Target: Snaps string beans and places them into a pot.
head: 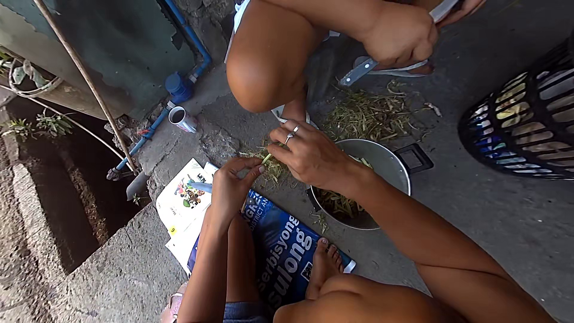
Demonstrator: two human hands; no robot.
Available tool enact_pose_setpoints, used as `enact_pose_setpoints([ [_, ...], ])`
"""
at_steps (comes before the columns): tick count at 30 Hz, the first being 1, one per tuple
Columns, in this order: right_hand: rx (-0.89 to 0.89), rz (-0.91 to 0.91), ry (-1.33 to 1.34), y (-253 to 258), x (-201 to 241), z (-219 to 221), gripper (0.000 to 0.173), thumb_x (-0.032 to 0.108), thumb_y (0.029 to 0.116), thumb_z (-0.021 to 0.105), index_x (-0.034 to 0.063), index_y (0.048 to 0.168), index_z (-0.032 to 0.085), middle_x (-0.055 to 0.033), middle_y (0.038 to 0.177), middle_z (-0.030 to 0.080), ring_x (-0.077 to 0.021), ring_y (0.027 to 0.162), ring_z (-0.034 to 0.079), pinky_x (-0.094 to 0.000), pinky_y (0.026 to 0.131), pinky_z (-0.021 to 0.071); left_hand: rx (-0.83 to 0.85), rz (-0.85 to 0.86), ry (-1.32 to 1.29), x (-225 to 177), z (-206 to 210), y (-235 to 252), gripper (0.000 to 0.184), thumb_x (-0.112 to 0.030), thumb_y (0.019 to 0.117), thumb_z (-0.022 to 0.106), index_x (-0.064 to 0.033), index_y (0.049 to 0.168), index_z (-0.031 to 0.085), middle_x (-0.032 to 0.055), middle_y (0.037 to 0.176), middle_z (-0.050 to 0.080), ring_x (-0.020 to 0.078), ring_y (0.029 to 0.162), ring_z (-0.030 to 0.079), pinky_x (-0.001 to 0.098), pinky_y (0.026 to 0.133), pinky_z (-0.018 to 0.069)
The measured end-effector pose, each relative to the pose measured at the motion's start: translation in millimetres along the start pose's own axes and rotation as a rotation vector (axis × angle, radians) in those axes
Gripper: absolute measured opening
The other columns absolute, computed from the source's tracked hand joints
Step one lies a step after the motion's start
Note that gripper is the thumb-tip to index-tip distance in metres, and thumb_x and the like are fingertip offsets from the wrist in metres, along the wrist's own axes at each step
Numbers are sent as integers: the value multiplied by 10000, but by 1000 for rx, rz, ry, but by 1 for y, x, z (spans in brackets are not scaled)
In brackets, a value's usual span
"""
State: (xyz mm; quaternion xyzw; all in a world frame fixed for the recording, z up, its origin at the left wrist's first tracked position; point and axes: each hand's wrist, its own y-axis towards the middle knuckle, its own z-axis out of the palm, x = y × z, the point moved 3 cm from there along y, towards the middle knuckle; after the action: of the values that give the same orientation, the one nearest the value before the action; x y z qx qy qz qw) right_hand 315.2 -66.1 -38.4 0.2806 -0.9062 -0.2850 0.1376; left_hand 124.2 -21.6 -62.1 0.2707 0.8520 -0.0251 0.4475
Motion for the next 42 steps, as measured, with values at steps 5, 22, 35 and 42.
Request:
enact_pose_setpoints([
  [5, 62, 42, -11, -1, 5, 3, 190, 44, 949, 600, -4, 1079, 731, -184, 1081, 661, -354, 999, 631, -435, 862, 531, -19, 54, 193, -6, 8, 6, 124, -211, 936, 749, -127, 1008, 805, 10, 975, 756, 106, 930, 708, 353, 831, 566],
  [22, 37, 432, 562, -11, -19, 24, 115, 88, 987, 626, 38, 1011, 726, -98, 994, 664, -175, 881, 645, -308, 785, 552, -136, 183, 230, -16, 20, 16, 134, -174, 976, 688, -93, 1000, 791, 49, 1003, 759, 190, 1018, 685, 443, 978, 468],
  [35, -392, 1045, 1522, -12, -20, 28, 143, 60, 1038, 554, 77, 1018, 694, 31, 788, 628, -23, 642, 565, -161, 632, 510, -288, 205, 30, -9, 41, 10, 132, -179, 978, 691, -91, 1006, 785, 26, 1021, 744, 139, 1033, 664, 377, 975, 477],
  [42, 507, 771, 369, -48, -73, -12, 121, 82, 979, 667, 23, 994, 772, -164, 989, 704, -320, 921, 675, -541, 851, 536, -142, -161, -498, 3, 30, 8, 132, -86, 1018, 612, -59, 1062, 734, -21, 991, 724, 32, 911, 665, 234, 843, 551],
])
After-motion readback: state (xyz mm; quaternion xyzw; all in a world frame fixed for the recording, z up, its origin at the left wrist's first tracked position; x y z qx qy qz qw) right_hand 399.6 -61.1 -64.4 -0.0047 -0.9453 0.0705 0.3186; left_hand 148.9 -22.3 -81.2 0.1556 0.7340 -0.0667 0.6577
